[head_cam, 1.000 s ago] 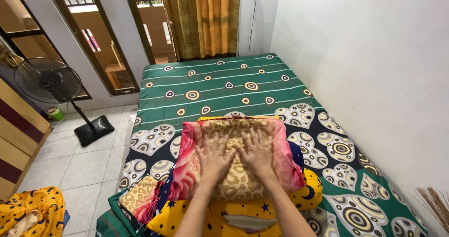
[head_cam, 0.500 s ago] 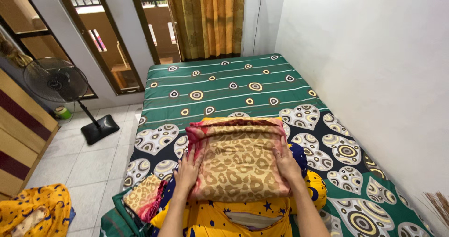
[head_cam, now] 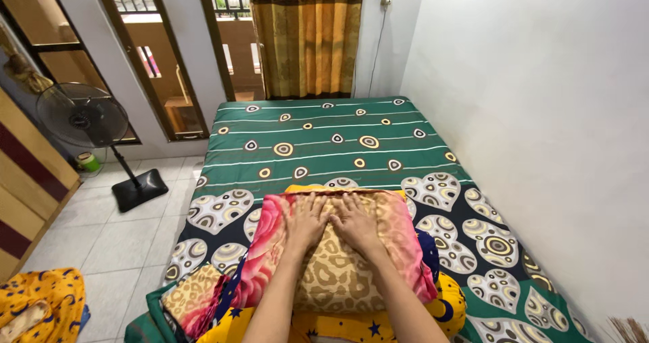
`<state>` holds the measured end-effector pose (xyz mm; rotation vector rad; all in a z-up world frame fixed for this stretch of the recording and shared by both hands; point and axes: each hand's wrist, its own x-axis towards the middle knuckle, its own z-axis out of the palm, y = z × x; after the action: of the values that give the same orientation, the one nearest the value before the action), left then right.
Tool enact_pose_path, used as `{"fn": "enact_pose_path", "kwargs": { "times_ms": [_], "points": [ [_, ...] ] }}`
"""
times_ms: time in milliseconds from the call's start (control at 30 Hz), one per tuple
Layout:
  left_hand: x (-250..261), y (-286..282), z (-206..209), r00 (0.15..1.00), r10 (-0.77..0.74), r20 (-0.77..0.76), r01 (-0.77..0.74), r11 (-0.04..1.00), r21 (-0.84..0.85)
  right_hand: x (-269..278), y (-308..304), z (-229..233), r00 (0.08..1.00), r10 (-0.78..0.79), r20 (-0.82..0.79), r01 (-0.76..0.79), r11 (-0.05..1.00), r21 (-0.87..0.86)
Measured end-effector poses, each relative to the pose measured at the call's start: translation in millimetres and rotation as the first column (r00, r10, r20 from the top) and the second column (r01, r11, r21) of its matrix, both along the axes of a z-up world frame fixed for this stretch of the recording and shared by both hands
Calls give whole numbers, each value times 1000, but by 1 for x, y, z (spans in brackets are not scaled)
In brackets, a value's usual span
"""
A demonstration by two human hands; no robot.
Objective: The person puts pillowcases onto several pillows and arranges them on the bed along with bolsters and folded blankets.
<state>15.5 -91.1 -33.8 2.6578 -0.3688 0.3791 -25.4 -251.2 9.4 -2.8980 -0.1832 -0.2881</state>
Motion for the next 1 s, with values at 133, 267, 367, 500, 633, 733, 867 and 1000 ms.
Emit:
{"fn": "enact_pose_path", "kwargs": {
  "times_ms": [133,267,367,500,633,733,867,1000],
  "points": [
    [-11,14,24,933,105,-346,-112,994,-2,-11,-17,17,969,-207,-137,208,978,-12],
    [-6,43,28,871,124,-475,-180,981,-73,-6,-43,12,892,-353,-283,396,912,109],
    [1,52,6,864,139,-485,-223,967,-120,2,-74,-24,898,-403,-175,439,838,325],
    [14,66,-39,831,186,-524,-353,904,-239,8,-116,-63,783,-498,-372,621,666,414],
    [35,81,-88,890,160,-426,-384,767,-513,5,-124,-81,787,-573,-228,590,591,550],
    [44,91,-85,939,117,-325,-331,575,-748,3,-133,-69,846,-485,-222,447,416,792],
    [34,99,-1,971,-173,-165,-123,229,-966,-19,-151,1,932,-225,-283,312,107,944],
    [-5,103,117,929,-328,171,171,-28,-985,-47,-152,94,983,-186,14,-19,-26,999]
  ]
}}
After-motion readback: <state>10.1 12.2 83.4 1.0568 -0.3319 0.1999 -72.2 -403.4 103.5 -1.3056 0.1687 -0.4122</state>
